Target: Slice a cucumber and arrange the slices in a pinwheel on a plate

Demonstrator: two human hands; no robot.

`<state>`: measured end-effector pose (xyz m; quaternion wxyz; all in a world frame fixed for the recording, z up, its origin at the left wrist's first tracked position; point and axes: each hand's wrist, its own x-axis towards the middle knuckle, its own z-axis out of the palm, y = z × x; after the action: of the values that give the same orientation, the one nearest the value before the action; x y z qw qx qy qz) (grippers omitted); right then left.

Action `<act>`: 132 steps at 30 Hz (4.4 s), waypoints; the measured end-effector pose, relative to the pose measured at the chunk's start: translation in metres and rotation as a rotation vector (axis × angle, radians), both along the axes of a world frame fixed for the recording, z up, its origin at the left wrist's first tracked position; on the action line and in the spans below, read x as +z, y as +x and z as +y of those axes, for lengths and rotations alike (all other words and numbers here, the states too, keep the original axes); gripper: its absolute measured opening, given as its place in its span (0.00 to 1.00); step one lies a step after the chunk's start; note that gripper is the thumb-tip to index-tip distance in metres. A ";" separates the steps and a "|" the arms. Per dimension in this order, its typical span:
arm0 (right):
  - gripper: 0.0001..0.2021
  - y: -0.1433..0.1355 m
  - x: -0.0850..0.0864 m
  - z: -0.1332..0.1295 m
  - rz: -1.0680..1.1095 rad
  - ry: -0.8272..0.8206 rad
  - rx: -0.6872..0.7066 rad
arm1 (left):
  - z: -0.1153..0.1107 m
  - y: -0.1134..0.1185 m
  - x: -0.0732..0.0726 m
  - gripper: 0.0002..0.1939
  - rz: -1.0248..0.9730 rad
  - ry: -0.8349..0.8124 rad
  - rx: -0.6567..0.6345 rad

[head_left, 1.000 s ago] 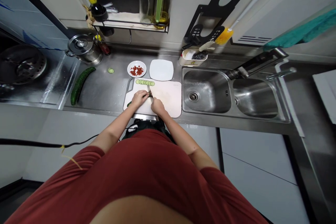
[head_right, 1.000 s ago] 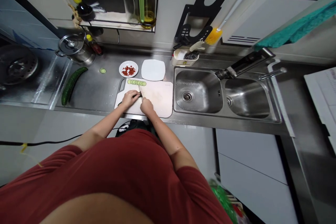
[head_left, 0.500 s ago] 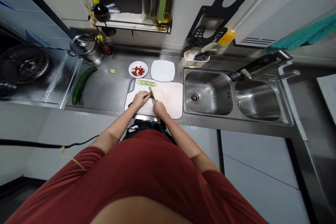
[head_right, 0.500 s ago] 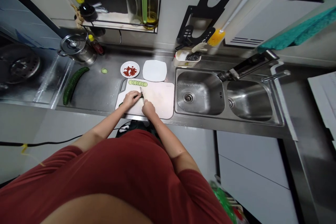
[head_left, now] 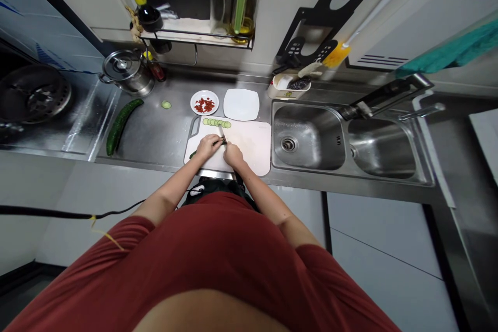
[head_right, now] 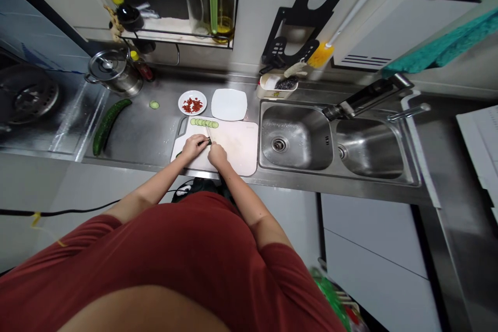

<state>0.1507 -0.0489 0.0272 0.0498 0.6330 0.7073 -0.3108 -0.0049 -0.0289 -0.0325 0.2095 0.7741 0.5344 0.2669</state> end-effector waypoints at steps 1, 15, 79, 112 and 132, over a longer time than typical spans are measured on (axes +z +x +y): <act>0.15 0.000 0.000 0.001 0.001 0.004 0.001 | 0.000 0.000 0.000 0.10 0.000 0.002 0.001; 0.14 0.015 0.000 -0.025 -0.040 -0.063 0.005 | 0.000 -0.001 -0.003 0.10 -0.010 0.016 0.007; 0.13 0.000 -0.012 -0.016 -0.067 -0.047 -0.030 | -0.001 0.002 -0.001 0.09 -0.005 0.009 0.037; 0.13 0.001 -0.010 -0.018 -0.071 -0.070 -0.047 | -0.004 0.004 0.004 0.08 -0.010 0.020 0.026; 0.12 0.005 -0.009 -0.034 -0.087 -0.092 -0.059 | -0.004 0.005 0.003 0.09 -0.014 0.013 0.036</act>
<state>0.1553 -0.0825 0.0184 0.1006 0.6634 0.6705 -0.3164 -0.0004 -0.0327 -0.0296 0.2035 0.7638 0.5451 0.2794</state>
